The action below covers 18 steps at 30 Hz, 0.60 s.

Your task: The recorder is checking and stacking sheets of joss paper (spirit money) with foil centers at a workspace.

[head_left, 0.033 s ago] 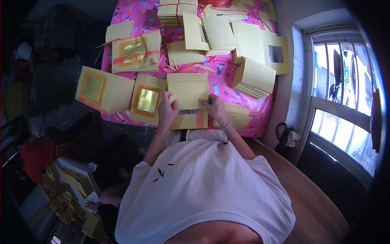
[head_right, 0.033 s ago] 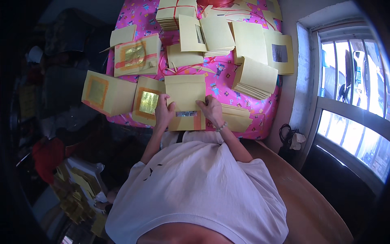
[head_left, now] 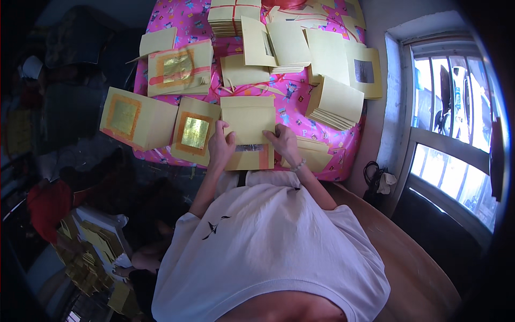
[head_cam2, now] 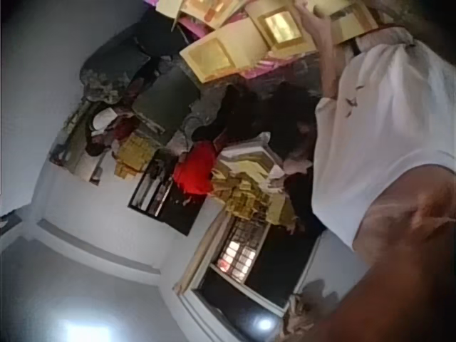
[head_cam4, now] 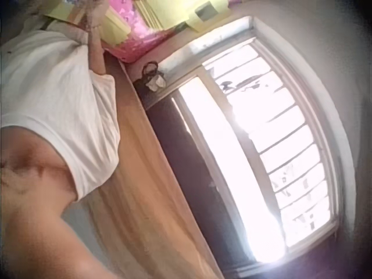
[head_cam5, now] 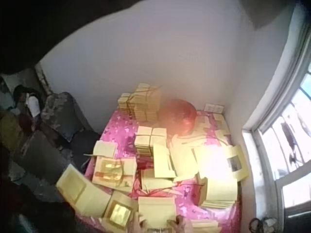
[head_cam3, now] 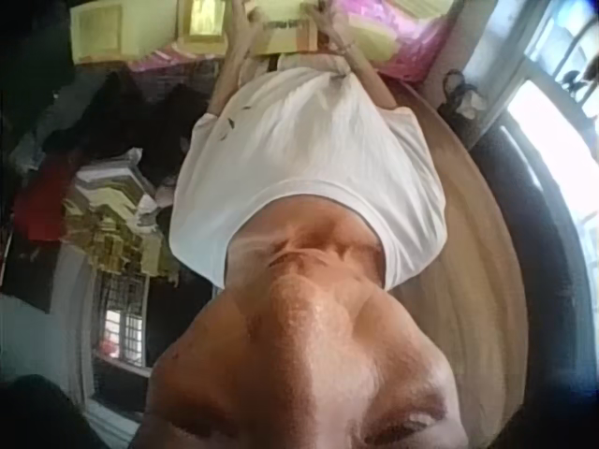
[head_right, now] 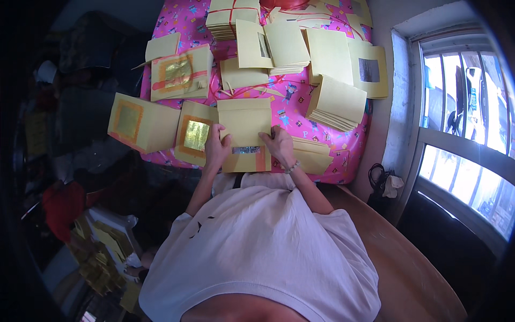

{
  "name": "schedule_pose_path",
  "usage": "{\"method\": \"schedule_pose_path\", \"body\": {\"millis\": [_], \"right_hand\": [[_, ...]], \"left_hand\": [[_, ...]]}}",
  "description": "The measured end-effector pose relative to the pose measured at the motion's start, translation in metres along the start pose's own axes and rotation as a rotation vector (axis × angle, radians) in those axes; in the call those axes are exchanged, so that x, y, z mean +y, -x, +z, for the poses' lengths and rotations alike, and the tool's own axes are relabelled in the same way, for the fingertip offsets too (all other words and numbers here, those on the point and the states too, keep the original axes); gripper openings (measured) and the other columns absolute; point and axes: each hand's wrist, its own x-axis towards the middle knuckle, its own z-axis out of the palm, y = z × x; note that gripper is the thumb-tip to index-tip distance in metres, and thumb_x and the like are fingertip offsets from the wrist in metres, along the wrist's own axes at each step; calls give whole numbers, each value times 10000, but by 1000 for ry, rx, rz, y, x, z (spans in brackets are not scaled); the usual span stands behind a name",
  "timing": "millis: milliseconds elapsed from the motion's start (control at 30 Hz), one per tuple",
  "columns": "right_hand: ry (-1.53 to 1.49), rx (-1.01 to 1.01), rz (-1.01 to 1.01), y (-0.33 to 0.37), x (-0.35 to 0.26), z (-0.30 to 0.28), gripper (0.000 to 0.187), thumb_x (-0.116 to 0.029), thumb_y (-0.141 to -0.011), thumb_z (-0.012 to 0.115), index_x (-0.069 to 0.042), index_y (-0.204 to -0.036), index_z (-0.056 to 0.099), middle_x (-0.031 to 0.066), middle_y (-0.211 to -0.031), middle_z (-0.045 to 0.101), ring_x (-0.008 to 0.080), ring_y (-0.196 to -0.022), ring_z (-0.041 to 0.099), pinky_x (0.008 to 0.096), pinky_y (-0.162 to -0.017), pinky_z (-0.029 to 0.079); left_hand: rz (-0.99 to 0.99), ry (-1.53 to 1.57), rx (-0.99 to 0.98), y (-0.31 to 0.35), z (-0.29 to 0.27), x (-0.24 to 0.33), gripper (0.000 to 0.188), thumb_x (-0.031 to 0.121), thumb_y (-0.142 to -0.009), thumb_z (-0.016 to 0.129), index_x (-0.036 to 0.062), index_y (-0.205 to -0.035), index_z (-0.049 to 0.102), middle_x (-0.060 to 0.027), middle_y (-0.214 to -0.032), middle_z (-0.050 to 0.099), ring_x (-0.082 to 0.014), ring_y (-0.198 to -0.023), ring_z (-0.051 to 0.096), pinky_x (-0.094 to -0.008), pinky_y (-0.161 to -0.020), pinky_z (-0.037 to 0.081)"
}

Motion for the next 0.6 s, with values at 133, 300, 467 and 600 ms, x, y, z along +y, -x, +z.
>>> {"method": "schedule_pose_path", "body": {"millis": [133, 300, 467, 600], "right_hand": [[17, 25, -20, 2, -2, 0, 414, -387, -784, 700, 13, -765, 594, 174, -635, 592, 327, -590, 598, 417, -556, 449], [-1, 28, -19, -1, 1, 2, 412, -390, -784, 693, 11, -769, 599, 176, -646, 603, 334, -608, 609, 424, -562, 452], [-3, 28, -9, -2, 3, 2, 405, -395, -777, 694, 1, -771, 611, 174, -655, 612, 333, -619, 618, 429, -573, 461], [-10, 19, -12, -3, 5, 4, 397, -398, -773, 695, -6, -771, 625, 172, -671, 627, 330, -627, 628, 430, -581, 473]], "left_hand": [[-106, -31, -62, 1, -1, 7, 291, 86, -816, 643, 67, -1054, 477, -173, -951, 602, -387, -845, 614, -468, -719, 461], [94, -232, 229, 9, 8, 11, 251, 106, -783, 677, 106, -994, 542, -96, -899, 559, -341, -881, 566, -449, -792, 451], [201, -358, 222, 6, 8, 14, 250, 64, -772, 655, 118, -1002, 573, -81, -924, 542, -322, -906, 553, -439, -786, 441], [238, -313, 48, 4, 22, 3, 244, 34, -779, 617, 94, -1010, 571, -101, -964, 542, -338, -876, 572, -453, -744, 448]]}}
